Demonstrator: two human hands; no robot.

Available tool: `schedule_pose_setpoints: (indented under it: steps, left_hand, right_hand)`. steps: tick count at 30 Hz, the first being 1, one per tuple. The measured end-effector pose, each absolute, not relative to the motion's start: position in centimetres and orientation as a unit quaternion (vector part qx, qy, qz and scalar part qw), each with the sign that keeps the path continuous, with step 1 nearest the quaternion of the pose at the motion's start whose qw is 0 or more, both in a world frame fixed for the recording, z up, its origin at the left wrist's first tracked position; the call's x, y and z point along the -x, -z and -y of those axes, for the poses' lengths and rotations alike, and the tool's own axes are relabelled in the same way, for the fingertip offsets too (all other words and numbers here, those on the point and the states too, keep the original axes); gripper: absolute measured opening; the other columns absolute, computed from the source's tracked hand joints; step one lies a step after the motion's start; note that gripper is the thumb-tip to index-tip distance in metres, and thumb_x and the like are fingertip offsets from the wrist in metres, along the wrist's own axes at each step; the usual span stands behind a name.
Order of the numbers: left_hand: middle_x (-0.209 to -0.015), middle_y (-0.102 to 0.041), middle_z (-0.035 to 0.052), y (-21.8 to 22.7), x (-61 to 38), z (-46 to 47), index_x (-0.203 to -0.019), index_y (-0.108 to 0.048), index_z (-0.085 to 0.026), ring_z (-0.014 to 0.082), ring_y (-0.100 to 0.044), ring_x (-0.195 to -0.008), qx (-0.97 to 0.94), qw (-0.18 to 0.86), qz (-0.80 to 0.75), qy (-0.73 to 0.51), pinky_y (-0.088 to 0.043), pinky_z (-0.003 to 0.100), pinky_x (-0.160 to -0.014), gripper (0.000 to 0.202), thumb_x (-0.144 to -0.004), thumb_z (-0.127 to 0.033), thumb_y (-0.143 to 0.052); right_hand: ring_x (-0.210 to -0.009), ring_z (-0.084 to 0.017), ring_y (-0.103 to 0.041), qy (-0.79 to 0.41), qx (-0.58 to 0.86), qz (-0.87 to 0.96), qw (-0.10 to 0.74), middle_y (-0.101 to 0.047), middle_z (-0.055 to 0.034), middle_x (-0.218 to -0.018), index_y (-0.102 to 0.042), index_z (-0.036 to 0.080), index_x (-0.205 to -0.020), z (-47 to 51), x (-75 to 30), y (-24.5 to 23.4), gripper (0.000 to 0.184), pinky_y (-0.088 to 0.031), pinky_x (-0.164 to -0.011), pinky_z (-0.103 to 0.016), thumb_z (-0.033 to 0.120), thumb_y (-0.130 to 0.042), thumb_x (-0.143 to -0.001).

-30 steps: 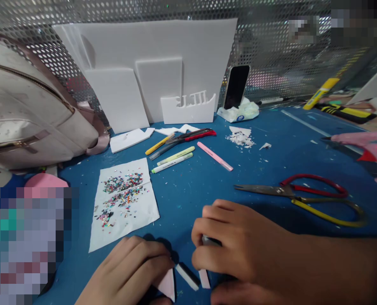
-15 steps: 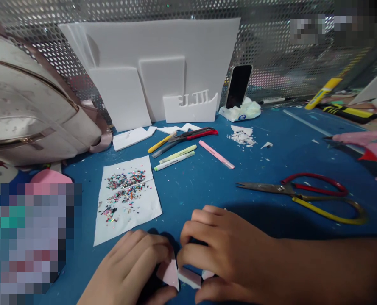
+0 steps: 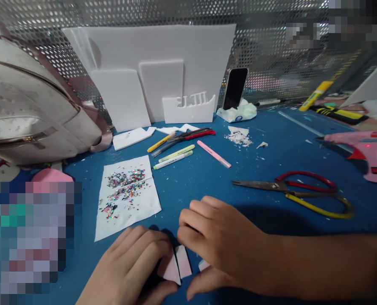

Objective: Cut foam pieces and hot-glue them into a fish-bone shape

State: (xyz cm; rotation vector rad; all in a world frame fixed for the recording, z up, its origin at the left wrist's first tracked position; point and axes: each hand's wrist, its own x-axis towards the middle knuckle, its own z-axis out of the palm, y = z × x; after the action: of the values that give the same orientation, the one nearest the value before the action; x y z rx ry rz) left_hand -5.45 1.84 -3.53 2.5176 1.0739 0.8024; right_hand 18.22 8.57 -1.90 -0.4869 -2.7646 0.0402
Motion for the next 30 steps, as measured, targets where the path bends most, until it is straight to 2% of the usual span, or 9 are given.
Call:
schedule_pose_setpoints:
  steps: [5, 9, 11, 13, 17, 21, 25, 28, 30]
  left_hand:
    - [-0.097, -0.067, 0.0016, 3.5, 5.5, -1.7, -0.1, -0.055, -0.021, 0.016, -0.061, -0.083, -0.874, 0.157, -0.368, -0.274, -0.05, 0.026, -0.073, 0.02, -0.098, -0.04, -0.062]
    - [-0.095, -0.067, 0.0008, 3.1, 5.5, -1.8, -0.1, -0.055, -0.021, 0.015, -0.06, -0.079, -0.877, 0.15, -0.373, -0.264, -0.05, 0.025, -0.07, 0.018, -0.1, -0.038, -0.06]
    - [-0.094, -0.067, 0.0007, 3.0, 5.6, -1.8, -0.1, -0.055, -0.021, 0.0148, -0.06, -0.078, -0.878, 0.148, -0.375, -0.256, -0.05, 0.025, -0.07, 0.018, -0.1, -0.038, -0.06]
    - [-0.095, -0.067, 0.0012, 2.9, 5.6, -1.9, -0.1, -0.055, -0.02, 0.0151, -0.06, -0.08, -0.879, 0.151, -0.37, -0.26, -0.05, 0.025, -0.071, 0.019, -0.1, -0.038, -0.059]
    - [-0.094, -0.067, 0.0013, 2.5, 5.5, -2.0, -0.099, -0.054, -0.02, 0.0147, -0.06, -0.079, -0.885, 0.143, -0.369, -0.246, -0.051, 0.024, -0.071, 0.019, -0.1, -0.038, -0.059]
    - [-0.092, -0.065, 0.0011, 2.4, 5.7, -1.9, -0.1, -0.053, -0.019, 0.014, -0.059, -0.079, -0.887, 0.145, -0.37, -0.234, -0.05, 0.024, -0.071, 0.02, -0.1, -0.039, -0.059]
    - [-0.097, -0.064, 0.0019, 2.9, 6.0, -1.7, -0.103, -0.052, -0.019, 0.014, -0.059, -0.083, -0.886, 0.162, -0.377, -0.216, -0.05, 0.024, -0.075, 0.021, -0.098, -0.036, -0.063]
    - [-0.096, -0.064, 0.0017, 3.2, 6.1, -1.8, -0.107, -0.052, -0.019, 0.0142, -0.06, -0.083, -0.887, 0.16, -0.377, -0.214, -0.051, 0.024, -0.075, 0.021, -0.098, -0.035, -0.063]
    - [-0.096, -0.064, 0.0016, 3.2, 6.1, -1.8, -0.109, -0.053, -0.019, 0.0142, -0.06, -0.082, -0.888, 0.154, -0.376, -0.215, -0.051, 0.024, -0.075, 0.022, -0.099, -0.036, -0.063]
  right_hand:
    - [-0.083, -0.022, -0.049, -0.082, 0.177, 0.972, 0.13, -0.061, -0.0046, -0.093, -0.06, 0.016, -0.095, -8.5, -18.5, 1.4, 0.055, -0.033, -0.07, -0.038, 0.07, -0.049, -0.095]
    - [-0.085, -0.023, -0.051, -0.109, 0.161, 0.973, 0.121, -0.062, -0.0053, -0.097, -0.061, 0.016, -0.101, -8.9, -19.2, 0.1, 0.051, -0.036, -0.072, -0.038, 0.066, -0.053, -0.095]
    - [-0.087, -0.024, -0.052, -0.106, 0.142, 0.979, 0.103, -0.063, -0.0063, -0.1, -0.061, 0.015, -0.106, -9.1, -19.7, -0.9, 0.049, -0.039, -0.075, -0.039, 0.062, -0.062, -0.091]
    - [-0.091, -0.025, -0.054, -0.092, 0.131, 0.985, 0.062, -0.064, -0.0065, -0.102, -0.061, 0.016, -0.106, -9.2, -20.2, -1.8, 0.041, -0.04, -0.081, -0.04, 0.052, -0.07, -0.09]
    - [-0.092, -0.023, -0.057, -0.094, 0.122, 0.988, 0.026, -0.065, -0.0026, -0.099, -0.061, 0.02, -0.096, -9.1, -20.8, -2.5, 0.01, -0.041, -0.088, -0.038, 0.025, -0.069, -0.092]
    - [-0.097, -0.023, -0.055, -0.101, 0.089, 0.99, 0.035, -0.065, -0.0028, -0.103, -0.059, 0.021, -0.098, -9.1, -20.6, -1.5, 0.031, -0.041, -0.089, -0.036, 0.018, -0.081, -0.077]
    - [-0.089, -0.02, -0.053, -0.097, 0.056, 0.991, 0.069, -0.064, -0.0028, -0.108, -0.06, 0.021, -0.1, -9.6, -20.5, -0.7, 0.014, -0.041, -0.082, -0.034, 0.015, -0.067, -0.09]
    - [-0.092, -0.02, -0.054, -0.133, 0.051, 0.988, 0.061, -0.065, -0.0042, -0.112, -0.059, 0.02, -0.117, -9.9, -20.4, -0.5, 0.029, -0.04, -0.082, -0.034, 0.019, -0.067, -0.089]
    - [-0.095, -0.023, -0.054, -0.141, 0.069, 0.984, 0.079, -0.066, -0.0072, -0.112, -0.055, 0.016, -0.126, -9.9, -20.4, -0.4, 0.04, -0.041, -0.085, -0.036, 0.029, -0.067, -0.091]
